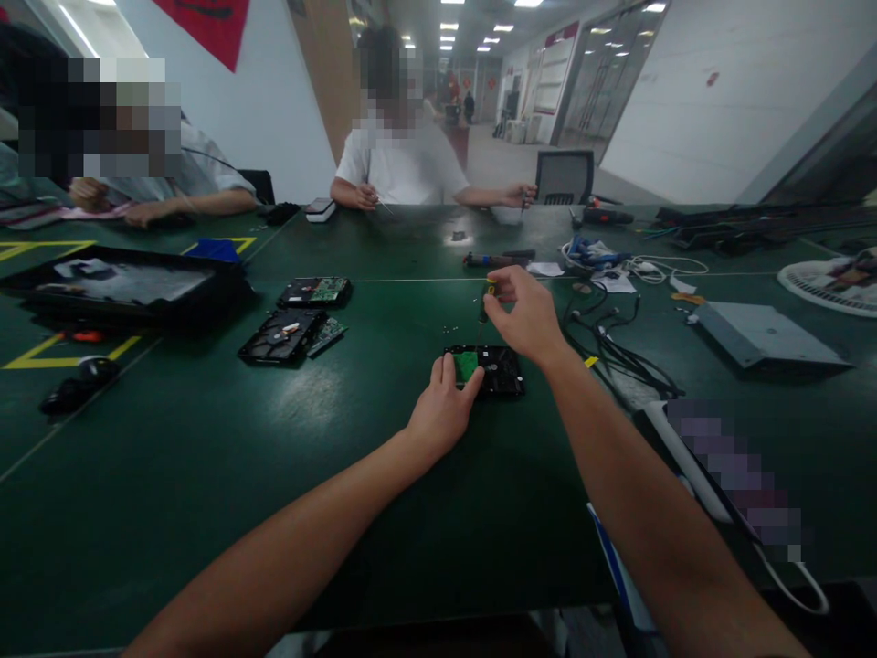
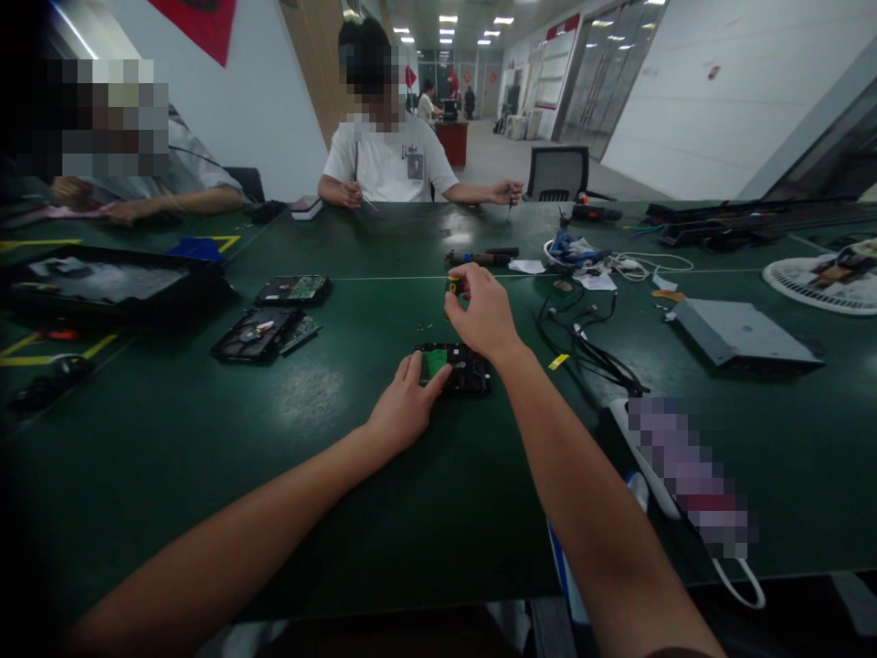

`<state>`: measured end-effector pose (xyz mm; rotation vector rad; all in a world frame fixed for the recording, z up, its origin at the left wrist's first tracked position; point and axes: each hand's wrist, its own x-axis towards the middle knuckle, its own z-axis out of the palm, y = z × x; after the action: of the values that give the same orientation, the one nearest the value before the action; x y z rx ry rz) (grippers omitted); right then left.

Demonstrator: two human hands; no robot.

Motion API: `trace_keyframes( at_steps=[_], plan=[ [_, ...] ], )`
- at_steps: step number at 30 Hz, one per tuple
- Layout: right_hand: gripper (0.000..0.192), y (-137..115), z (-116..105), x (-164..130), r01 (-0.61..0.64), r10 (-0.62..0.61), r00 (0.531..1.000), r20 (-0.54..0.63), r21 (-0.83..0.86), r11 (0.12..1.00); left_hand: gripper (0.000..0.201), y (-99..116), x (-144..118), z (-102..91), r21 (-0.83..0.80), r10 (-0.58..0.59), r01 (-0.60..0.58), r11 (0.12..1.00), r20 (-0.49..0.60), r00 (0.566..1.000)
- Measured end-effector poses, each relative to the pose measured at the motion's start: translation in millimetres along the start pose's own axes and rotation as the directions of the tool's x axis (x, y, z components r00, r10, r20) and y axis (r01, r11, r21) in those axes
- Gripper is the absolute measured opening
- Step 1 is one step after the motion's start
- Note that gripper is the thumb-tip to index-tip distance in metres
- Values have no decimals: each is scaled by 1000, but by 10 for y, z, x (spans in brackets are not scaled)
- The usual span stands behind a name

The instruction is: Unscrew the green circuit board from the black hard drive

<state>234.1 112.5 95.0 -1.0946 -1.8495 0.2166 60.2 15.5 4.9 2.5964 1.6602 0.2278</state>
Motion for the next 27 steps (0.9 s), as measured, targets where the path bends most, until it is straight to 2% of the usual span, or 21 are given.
trace_keyframes(
  at_steps=[4, 10, 16, 23, 27],
  plan=[
    [24, -4, -24, 3, 5, -6, 1000, -12, -23, 1000, 67, -3, 0, 5, -4, -4, 4, 1000, 8, 1000],
    [24, -27, -35, 2, -50, 50, 998, -39, 4, 999, 65, 6, 3, -11, -2, -3, 3, 1000, 15, 1000],
    [18, -40, -67, 15, -1, 1, 1000, -7, -37, 999, 64, 3, 4, -19, -17, 5, -5, 1000, -4, 1000],
    [19, -50, -45, 7, -19, 18, 998, -62, -16, 1000, 62, -3, 7, -8, -31, 8, -8, 999, -15, 1000],
    [18, -25, -68, 16, 12, -14, 999, -33, -47, 999, 64, -6, 7, -4, -30, 2, -2, 1000, -5, 1000]
  ],
)
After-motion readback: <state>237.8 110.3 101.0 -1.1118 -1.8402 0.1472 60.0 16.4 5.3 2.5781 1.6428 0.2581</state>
